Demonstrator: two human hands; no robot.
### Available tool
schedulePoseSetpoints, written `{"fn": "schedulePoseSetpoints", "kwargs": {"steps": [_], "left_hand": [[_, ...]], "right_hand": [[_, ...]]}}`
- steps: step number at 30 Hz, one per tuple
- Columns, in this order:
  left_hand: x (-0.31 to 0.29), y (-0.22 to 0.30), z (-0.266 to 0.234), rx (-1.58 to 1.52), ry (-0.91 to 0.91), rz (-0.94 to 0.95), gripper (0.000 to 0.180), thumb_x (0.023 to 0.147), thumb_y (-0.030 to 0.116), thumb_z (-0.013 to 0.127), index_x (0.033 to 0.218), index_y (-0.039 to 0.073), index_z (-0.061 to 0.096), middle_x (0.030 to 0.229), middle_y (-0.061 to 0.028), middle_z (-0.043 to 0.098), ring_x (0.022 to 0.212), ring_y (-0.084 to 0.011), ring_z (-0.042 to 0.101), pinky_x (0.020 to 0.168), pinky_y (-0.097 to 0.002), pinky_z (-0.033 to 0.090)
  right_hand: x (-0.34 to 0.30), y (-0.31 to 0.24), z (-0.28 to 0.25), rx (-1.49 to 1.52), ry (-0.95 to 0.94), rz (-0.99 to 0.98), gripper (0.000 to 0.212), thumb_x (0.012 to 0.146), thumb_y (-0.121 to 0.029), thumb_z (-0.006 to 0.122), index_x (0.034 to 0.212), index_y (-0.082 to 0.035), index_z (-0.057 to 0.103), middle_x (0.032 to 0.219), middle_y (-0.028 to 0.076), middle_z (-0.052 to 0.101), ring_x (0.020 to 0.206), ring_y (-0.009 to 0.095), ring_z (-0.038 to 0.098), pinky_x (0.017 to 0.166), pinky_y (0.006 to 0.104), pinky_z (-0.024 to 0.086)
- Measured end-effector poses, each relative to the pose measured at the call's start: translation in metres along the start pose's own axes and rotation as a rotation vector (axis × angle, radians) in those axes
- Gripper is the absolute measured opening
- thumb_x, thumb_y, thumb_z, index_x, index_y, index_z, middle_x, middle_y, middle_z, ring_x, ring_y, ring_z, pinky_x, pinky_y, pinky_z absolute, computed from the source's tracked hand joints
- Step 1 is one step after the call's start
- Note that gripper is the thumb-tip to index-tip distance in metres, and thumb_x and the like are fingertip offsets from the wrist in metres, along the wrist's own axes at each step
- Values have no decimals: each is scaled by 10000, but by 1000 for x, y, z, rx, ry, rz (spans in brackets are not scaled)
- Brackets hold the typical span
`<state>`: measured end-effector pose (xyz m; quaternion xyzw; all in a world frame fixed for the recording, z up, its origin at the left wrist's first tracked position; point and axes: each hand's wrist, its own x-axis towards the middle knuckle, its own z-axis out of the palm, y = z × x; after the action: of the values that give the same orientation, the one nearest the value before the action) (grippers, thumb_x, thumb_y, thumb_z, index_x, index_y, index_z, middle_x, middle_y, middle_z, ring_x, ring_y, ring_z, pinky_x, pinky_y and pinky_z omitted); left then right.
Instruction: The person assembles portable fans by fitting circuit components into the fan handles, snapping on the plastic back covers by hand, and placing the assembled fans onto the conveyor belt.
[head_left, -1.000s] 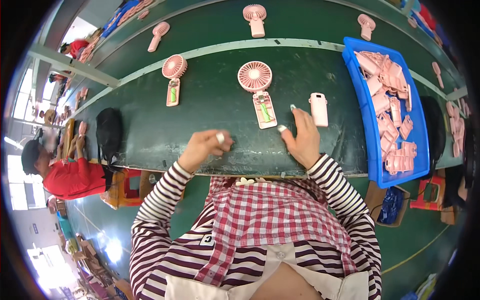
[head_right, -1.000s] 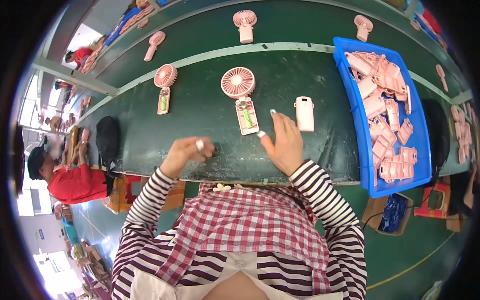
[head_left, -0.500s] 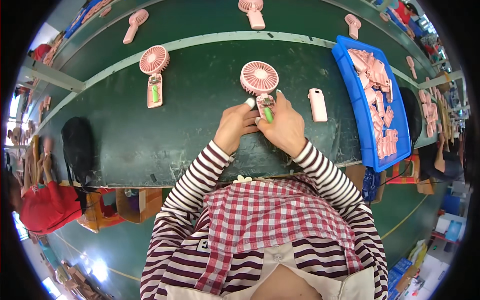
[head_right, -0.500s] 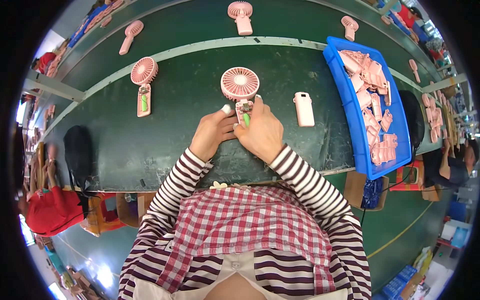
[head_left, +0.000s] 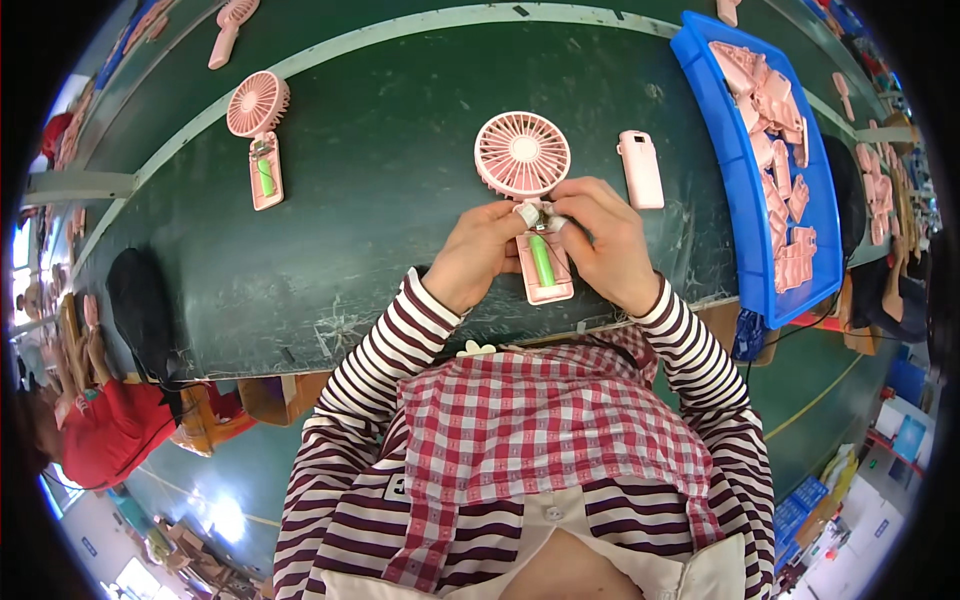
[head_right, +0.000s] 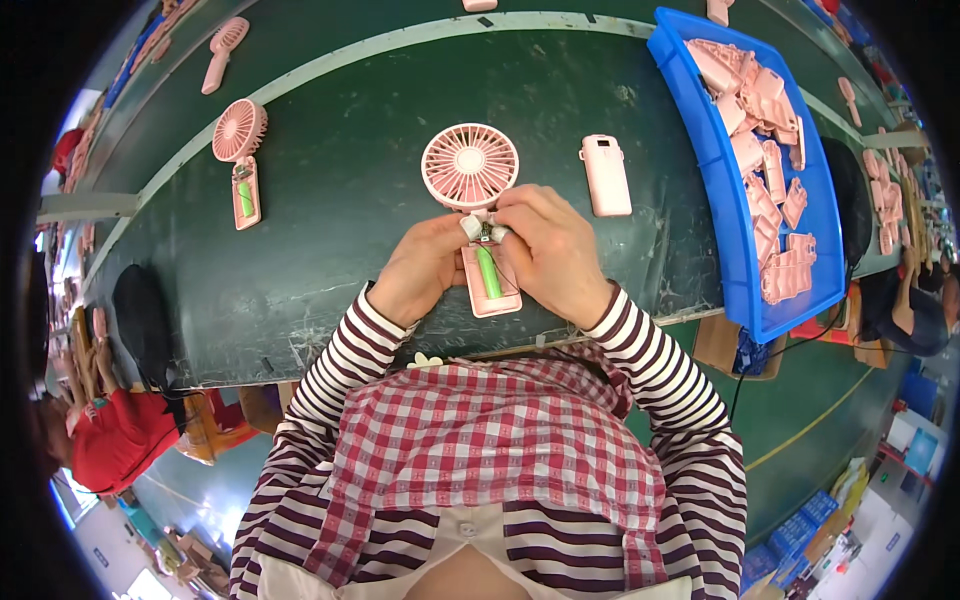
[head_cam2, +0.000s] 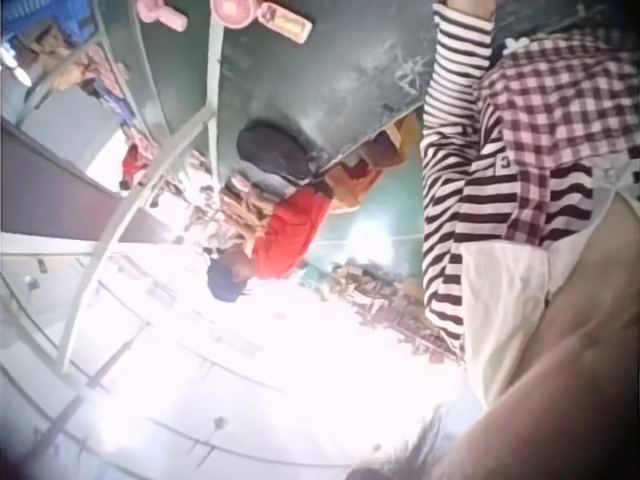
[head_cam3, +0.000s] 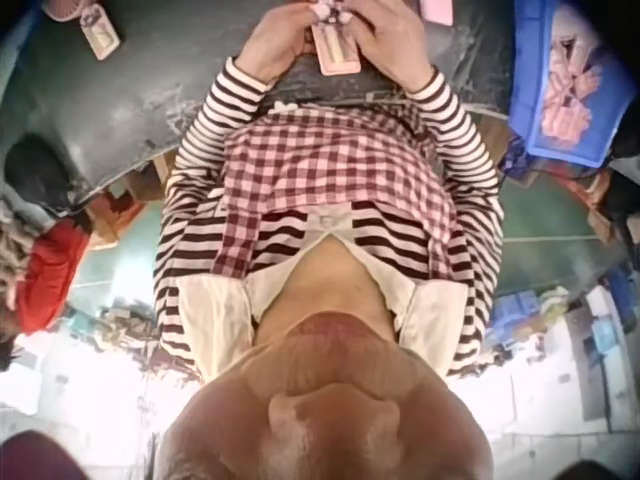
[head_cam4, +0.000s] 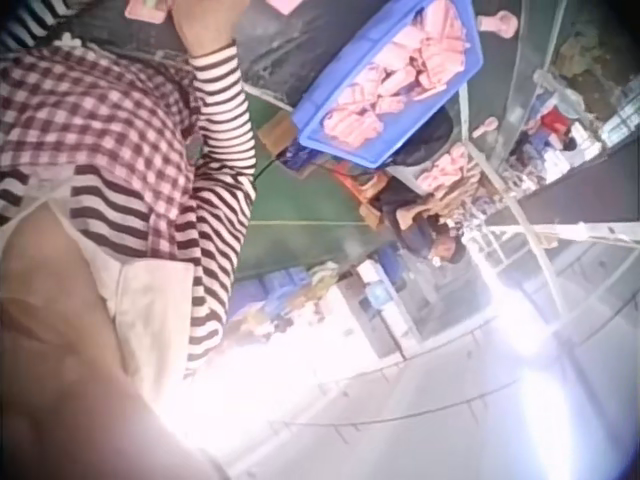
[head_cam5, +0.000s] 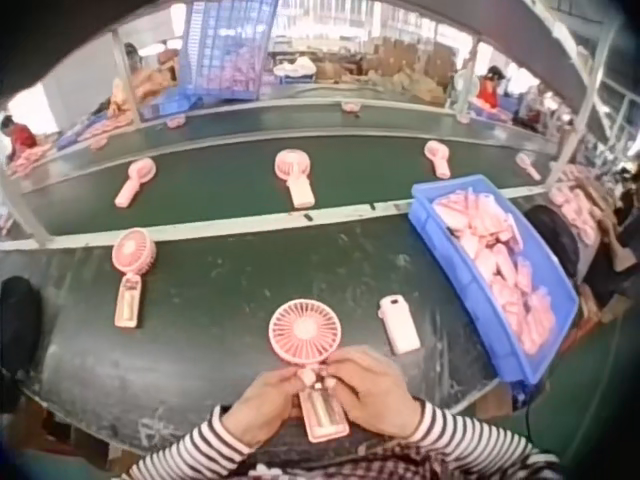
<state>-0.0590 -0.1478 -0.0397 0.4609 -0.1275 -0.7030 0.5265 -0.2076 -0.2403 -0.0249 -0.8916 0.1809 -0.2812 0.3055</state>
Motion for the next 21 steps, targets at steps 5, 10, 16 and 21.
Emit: {"fn": "schedulePoseSetpoints", "kwargs": {"steps": [5, 10, 16, 21], "left_hand": [[0, 3, 7, -5, 35, 19, 268, 921, 173, 450, 1088, -17, 535, 951, -79, 600, 818, -147, 609, 727, -299, 519], [1, 4, 2, -98, -1, -22, 307, 916, 189, 450, 1101, -45, 523, 979, -107, 600, 864, -183, 610, 784, -329, 506], [1, 3, -6, -189, -93, -2, 324, 904, 180, 450, 1114, -61, 502, 1013, -117, 596, 898, -207, 604, 837, -357, 484], [-1, 7, -1, -55, -91, -14, 321, 892, 157, 489, 1123, -65, 502, 1021, -108, 595, 908, -182, 604, 821, -327, 494]], "right_hand": [[-4, 8, 2, -34, -20, -27, 190, 640, 24, 607, 825, 8, 566, 906, 101, 562, 822, 272, 554, 681, 337, 463], [-2, 3, -1, -113, -58, -80, 177, 666, 64, 604, 832, 36, 549, 919, 129, 571, 809, 287, 567, 671, 338, 472], [-3, 6, 1, -34, -48, -66, 188, 664, 88, 597, 840, 44, 547, 915, 136, 570, 799, 288, 569, 673, 341, 473], [-4, 9, 1, -79, -39, -80, 196, 650, 86, 583, 837, 39, 547, 908, 139, 559, 776, 293, 560, 656, 346, 468]]}}
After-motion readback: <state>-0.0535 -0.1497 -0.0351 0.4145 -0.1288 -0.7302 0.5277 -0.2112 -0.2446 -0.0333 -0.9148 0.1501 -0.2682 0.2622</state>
